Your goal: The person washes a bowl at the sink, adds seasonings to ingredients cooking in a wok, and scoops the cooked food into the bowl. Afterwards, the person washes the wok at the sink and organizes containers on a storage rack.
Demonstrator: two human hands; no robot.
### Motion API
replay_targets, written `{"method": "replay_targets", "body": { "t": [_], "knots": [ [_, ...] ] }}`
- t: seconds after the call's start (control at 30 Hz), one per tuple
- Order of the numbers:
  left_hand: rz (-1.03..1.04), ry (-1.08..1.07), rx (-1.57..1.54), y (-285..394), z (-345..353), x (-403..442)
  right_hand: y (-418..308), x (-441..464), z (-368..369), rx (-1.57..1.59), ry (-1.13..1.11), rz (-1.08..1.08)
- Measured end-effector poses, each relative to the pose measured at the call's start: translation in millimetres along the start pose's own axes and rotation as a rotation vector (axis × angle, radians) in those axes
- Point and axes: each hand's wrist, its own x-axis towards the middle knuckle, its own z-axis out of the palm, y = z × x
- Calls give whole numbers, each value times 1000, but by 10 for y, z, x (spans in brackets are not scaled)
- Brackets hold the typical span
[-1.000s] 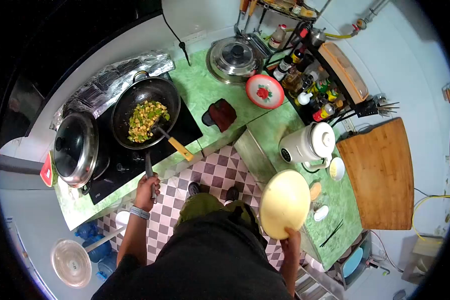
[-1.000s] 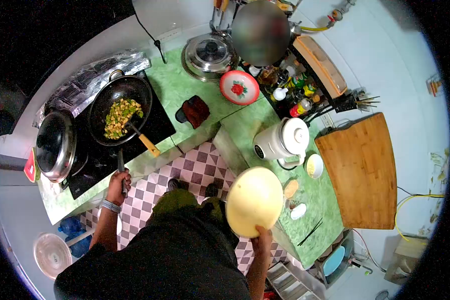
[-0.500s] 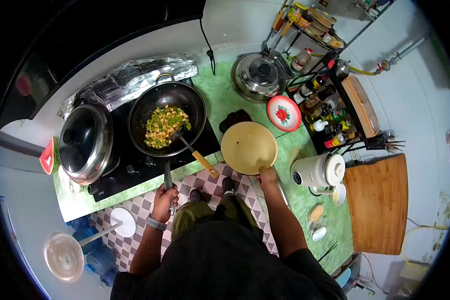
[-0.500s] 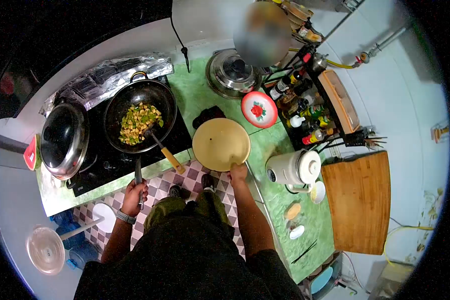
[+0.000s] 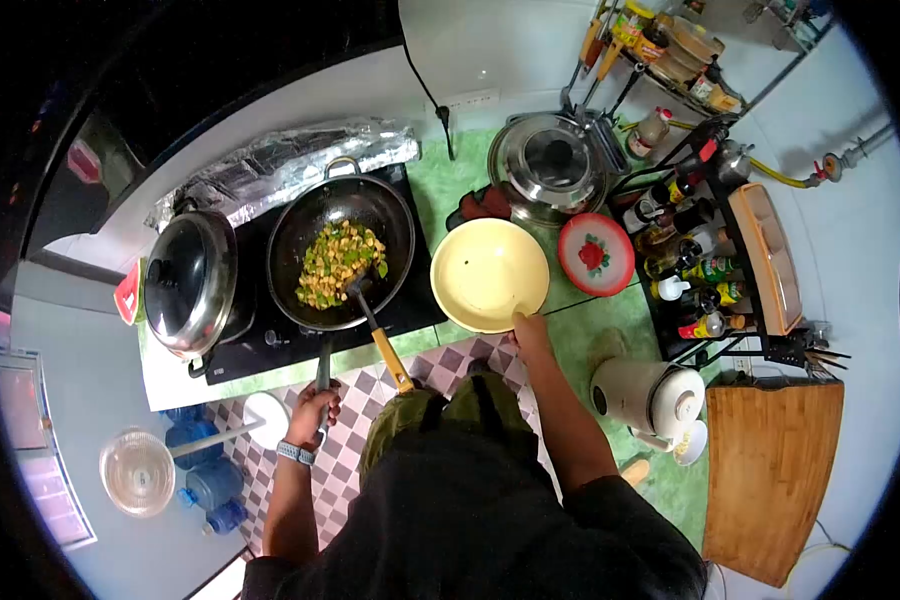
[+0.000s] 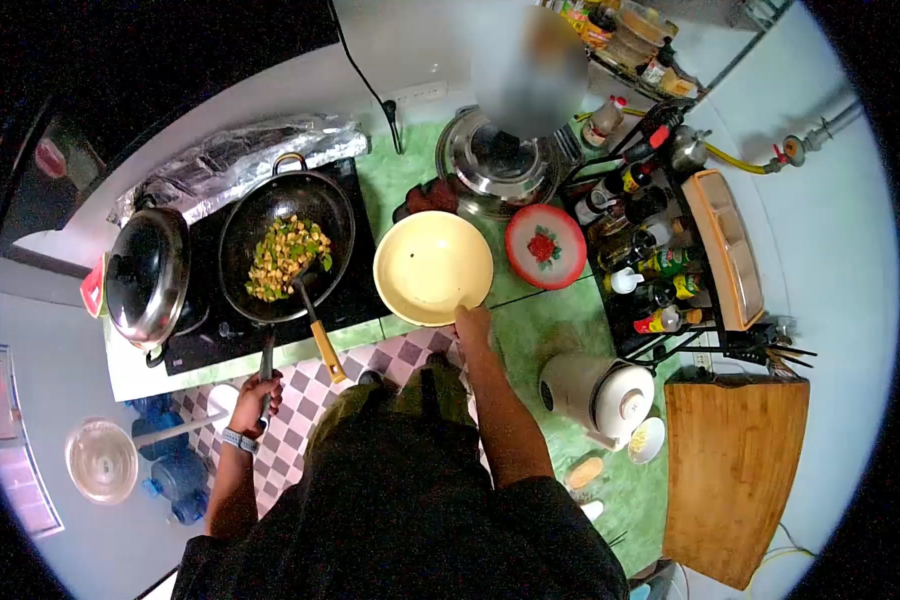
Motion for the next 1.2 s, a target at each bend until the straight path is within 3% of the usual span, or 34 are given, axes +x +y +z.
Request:
{"method": "replay_targets", "body": {
  "t": [0.1, 0.17, 0.23, 0.3, 0.33, 0.4, 0.43, 0.5, 0.53, 0.6, 0.7, 0.83, 0.9, 0.93, 1.03, 1.2],
  "knots": [
    [-4, 39, 29, 91, 95, -60, -109, -118, 9, -105, -110, 44],
    [0, 22, 16, 116, 103, -68, -92, -87, 6, 214, -223, 136],
    [-7, 13, -7, 95, 71, -55, -72, -38, -152, 259, -240, 171],
    [-21, -50, -30, 75, 17, -15, 46, 84, -333, -279, -2, -179],
    [-21, -56, -13, 81, 8, -7, -29, -36, -361, -282, -9, -183],
    [-49, -96, -63, 31, -58, 40, -465, -568, -396, -475, 98, -646],
    [-42, -93, -77, 8, -72, 47, -625, -790, -300, -477, 74, -661],
    [-68, -183, -193, 51, -46, 44, -904, -1222, -51, -434, -407, -352],
    [-102, -206, -212, 56, -74, 75, -1051, -1473, 119, -441, -413, -362],
    [-144, -241, -221, 57, -91, 104, -1211, -1912, 526, -803, -459, -532],
    [-193, -332, -337, 91, -110, 127, -1024, -2116, 933, -1091, -478, -603],
    [-205, -337, -383, -13, -125, 202, -822, -2149, 1185, -1084, -471, -696],
    [-208, -344, -400, -27, -122, 207, -872, -2226, 1257, -1259, -264, -690],
    [-212, -339, -407, -10, -113, 206, -872, -2208, 1249, -1272, -220, -820],
    [-225, -337, -413, 13, -104, 195, -1073, -2292, 1269, -1276, -82, -880],
    [-180, -367, -391, -29, -128, 225, -1738, -2378, 1075, -1231, -66, -1052]
  ]
}}
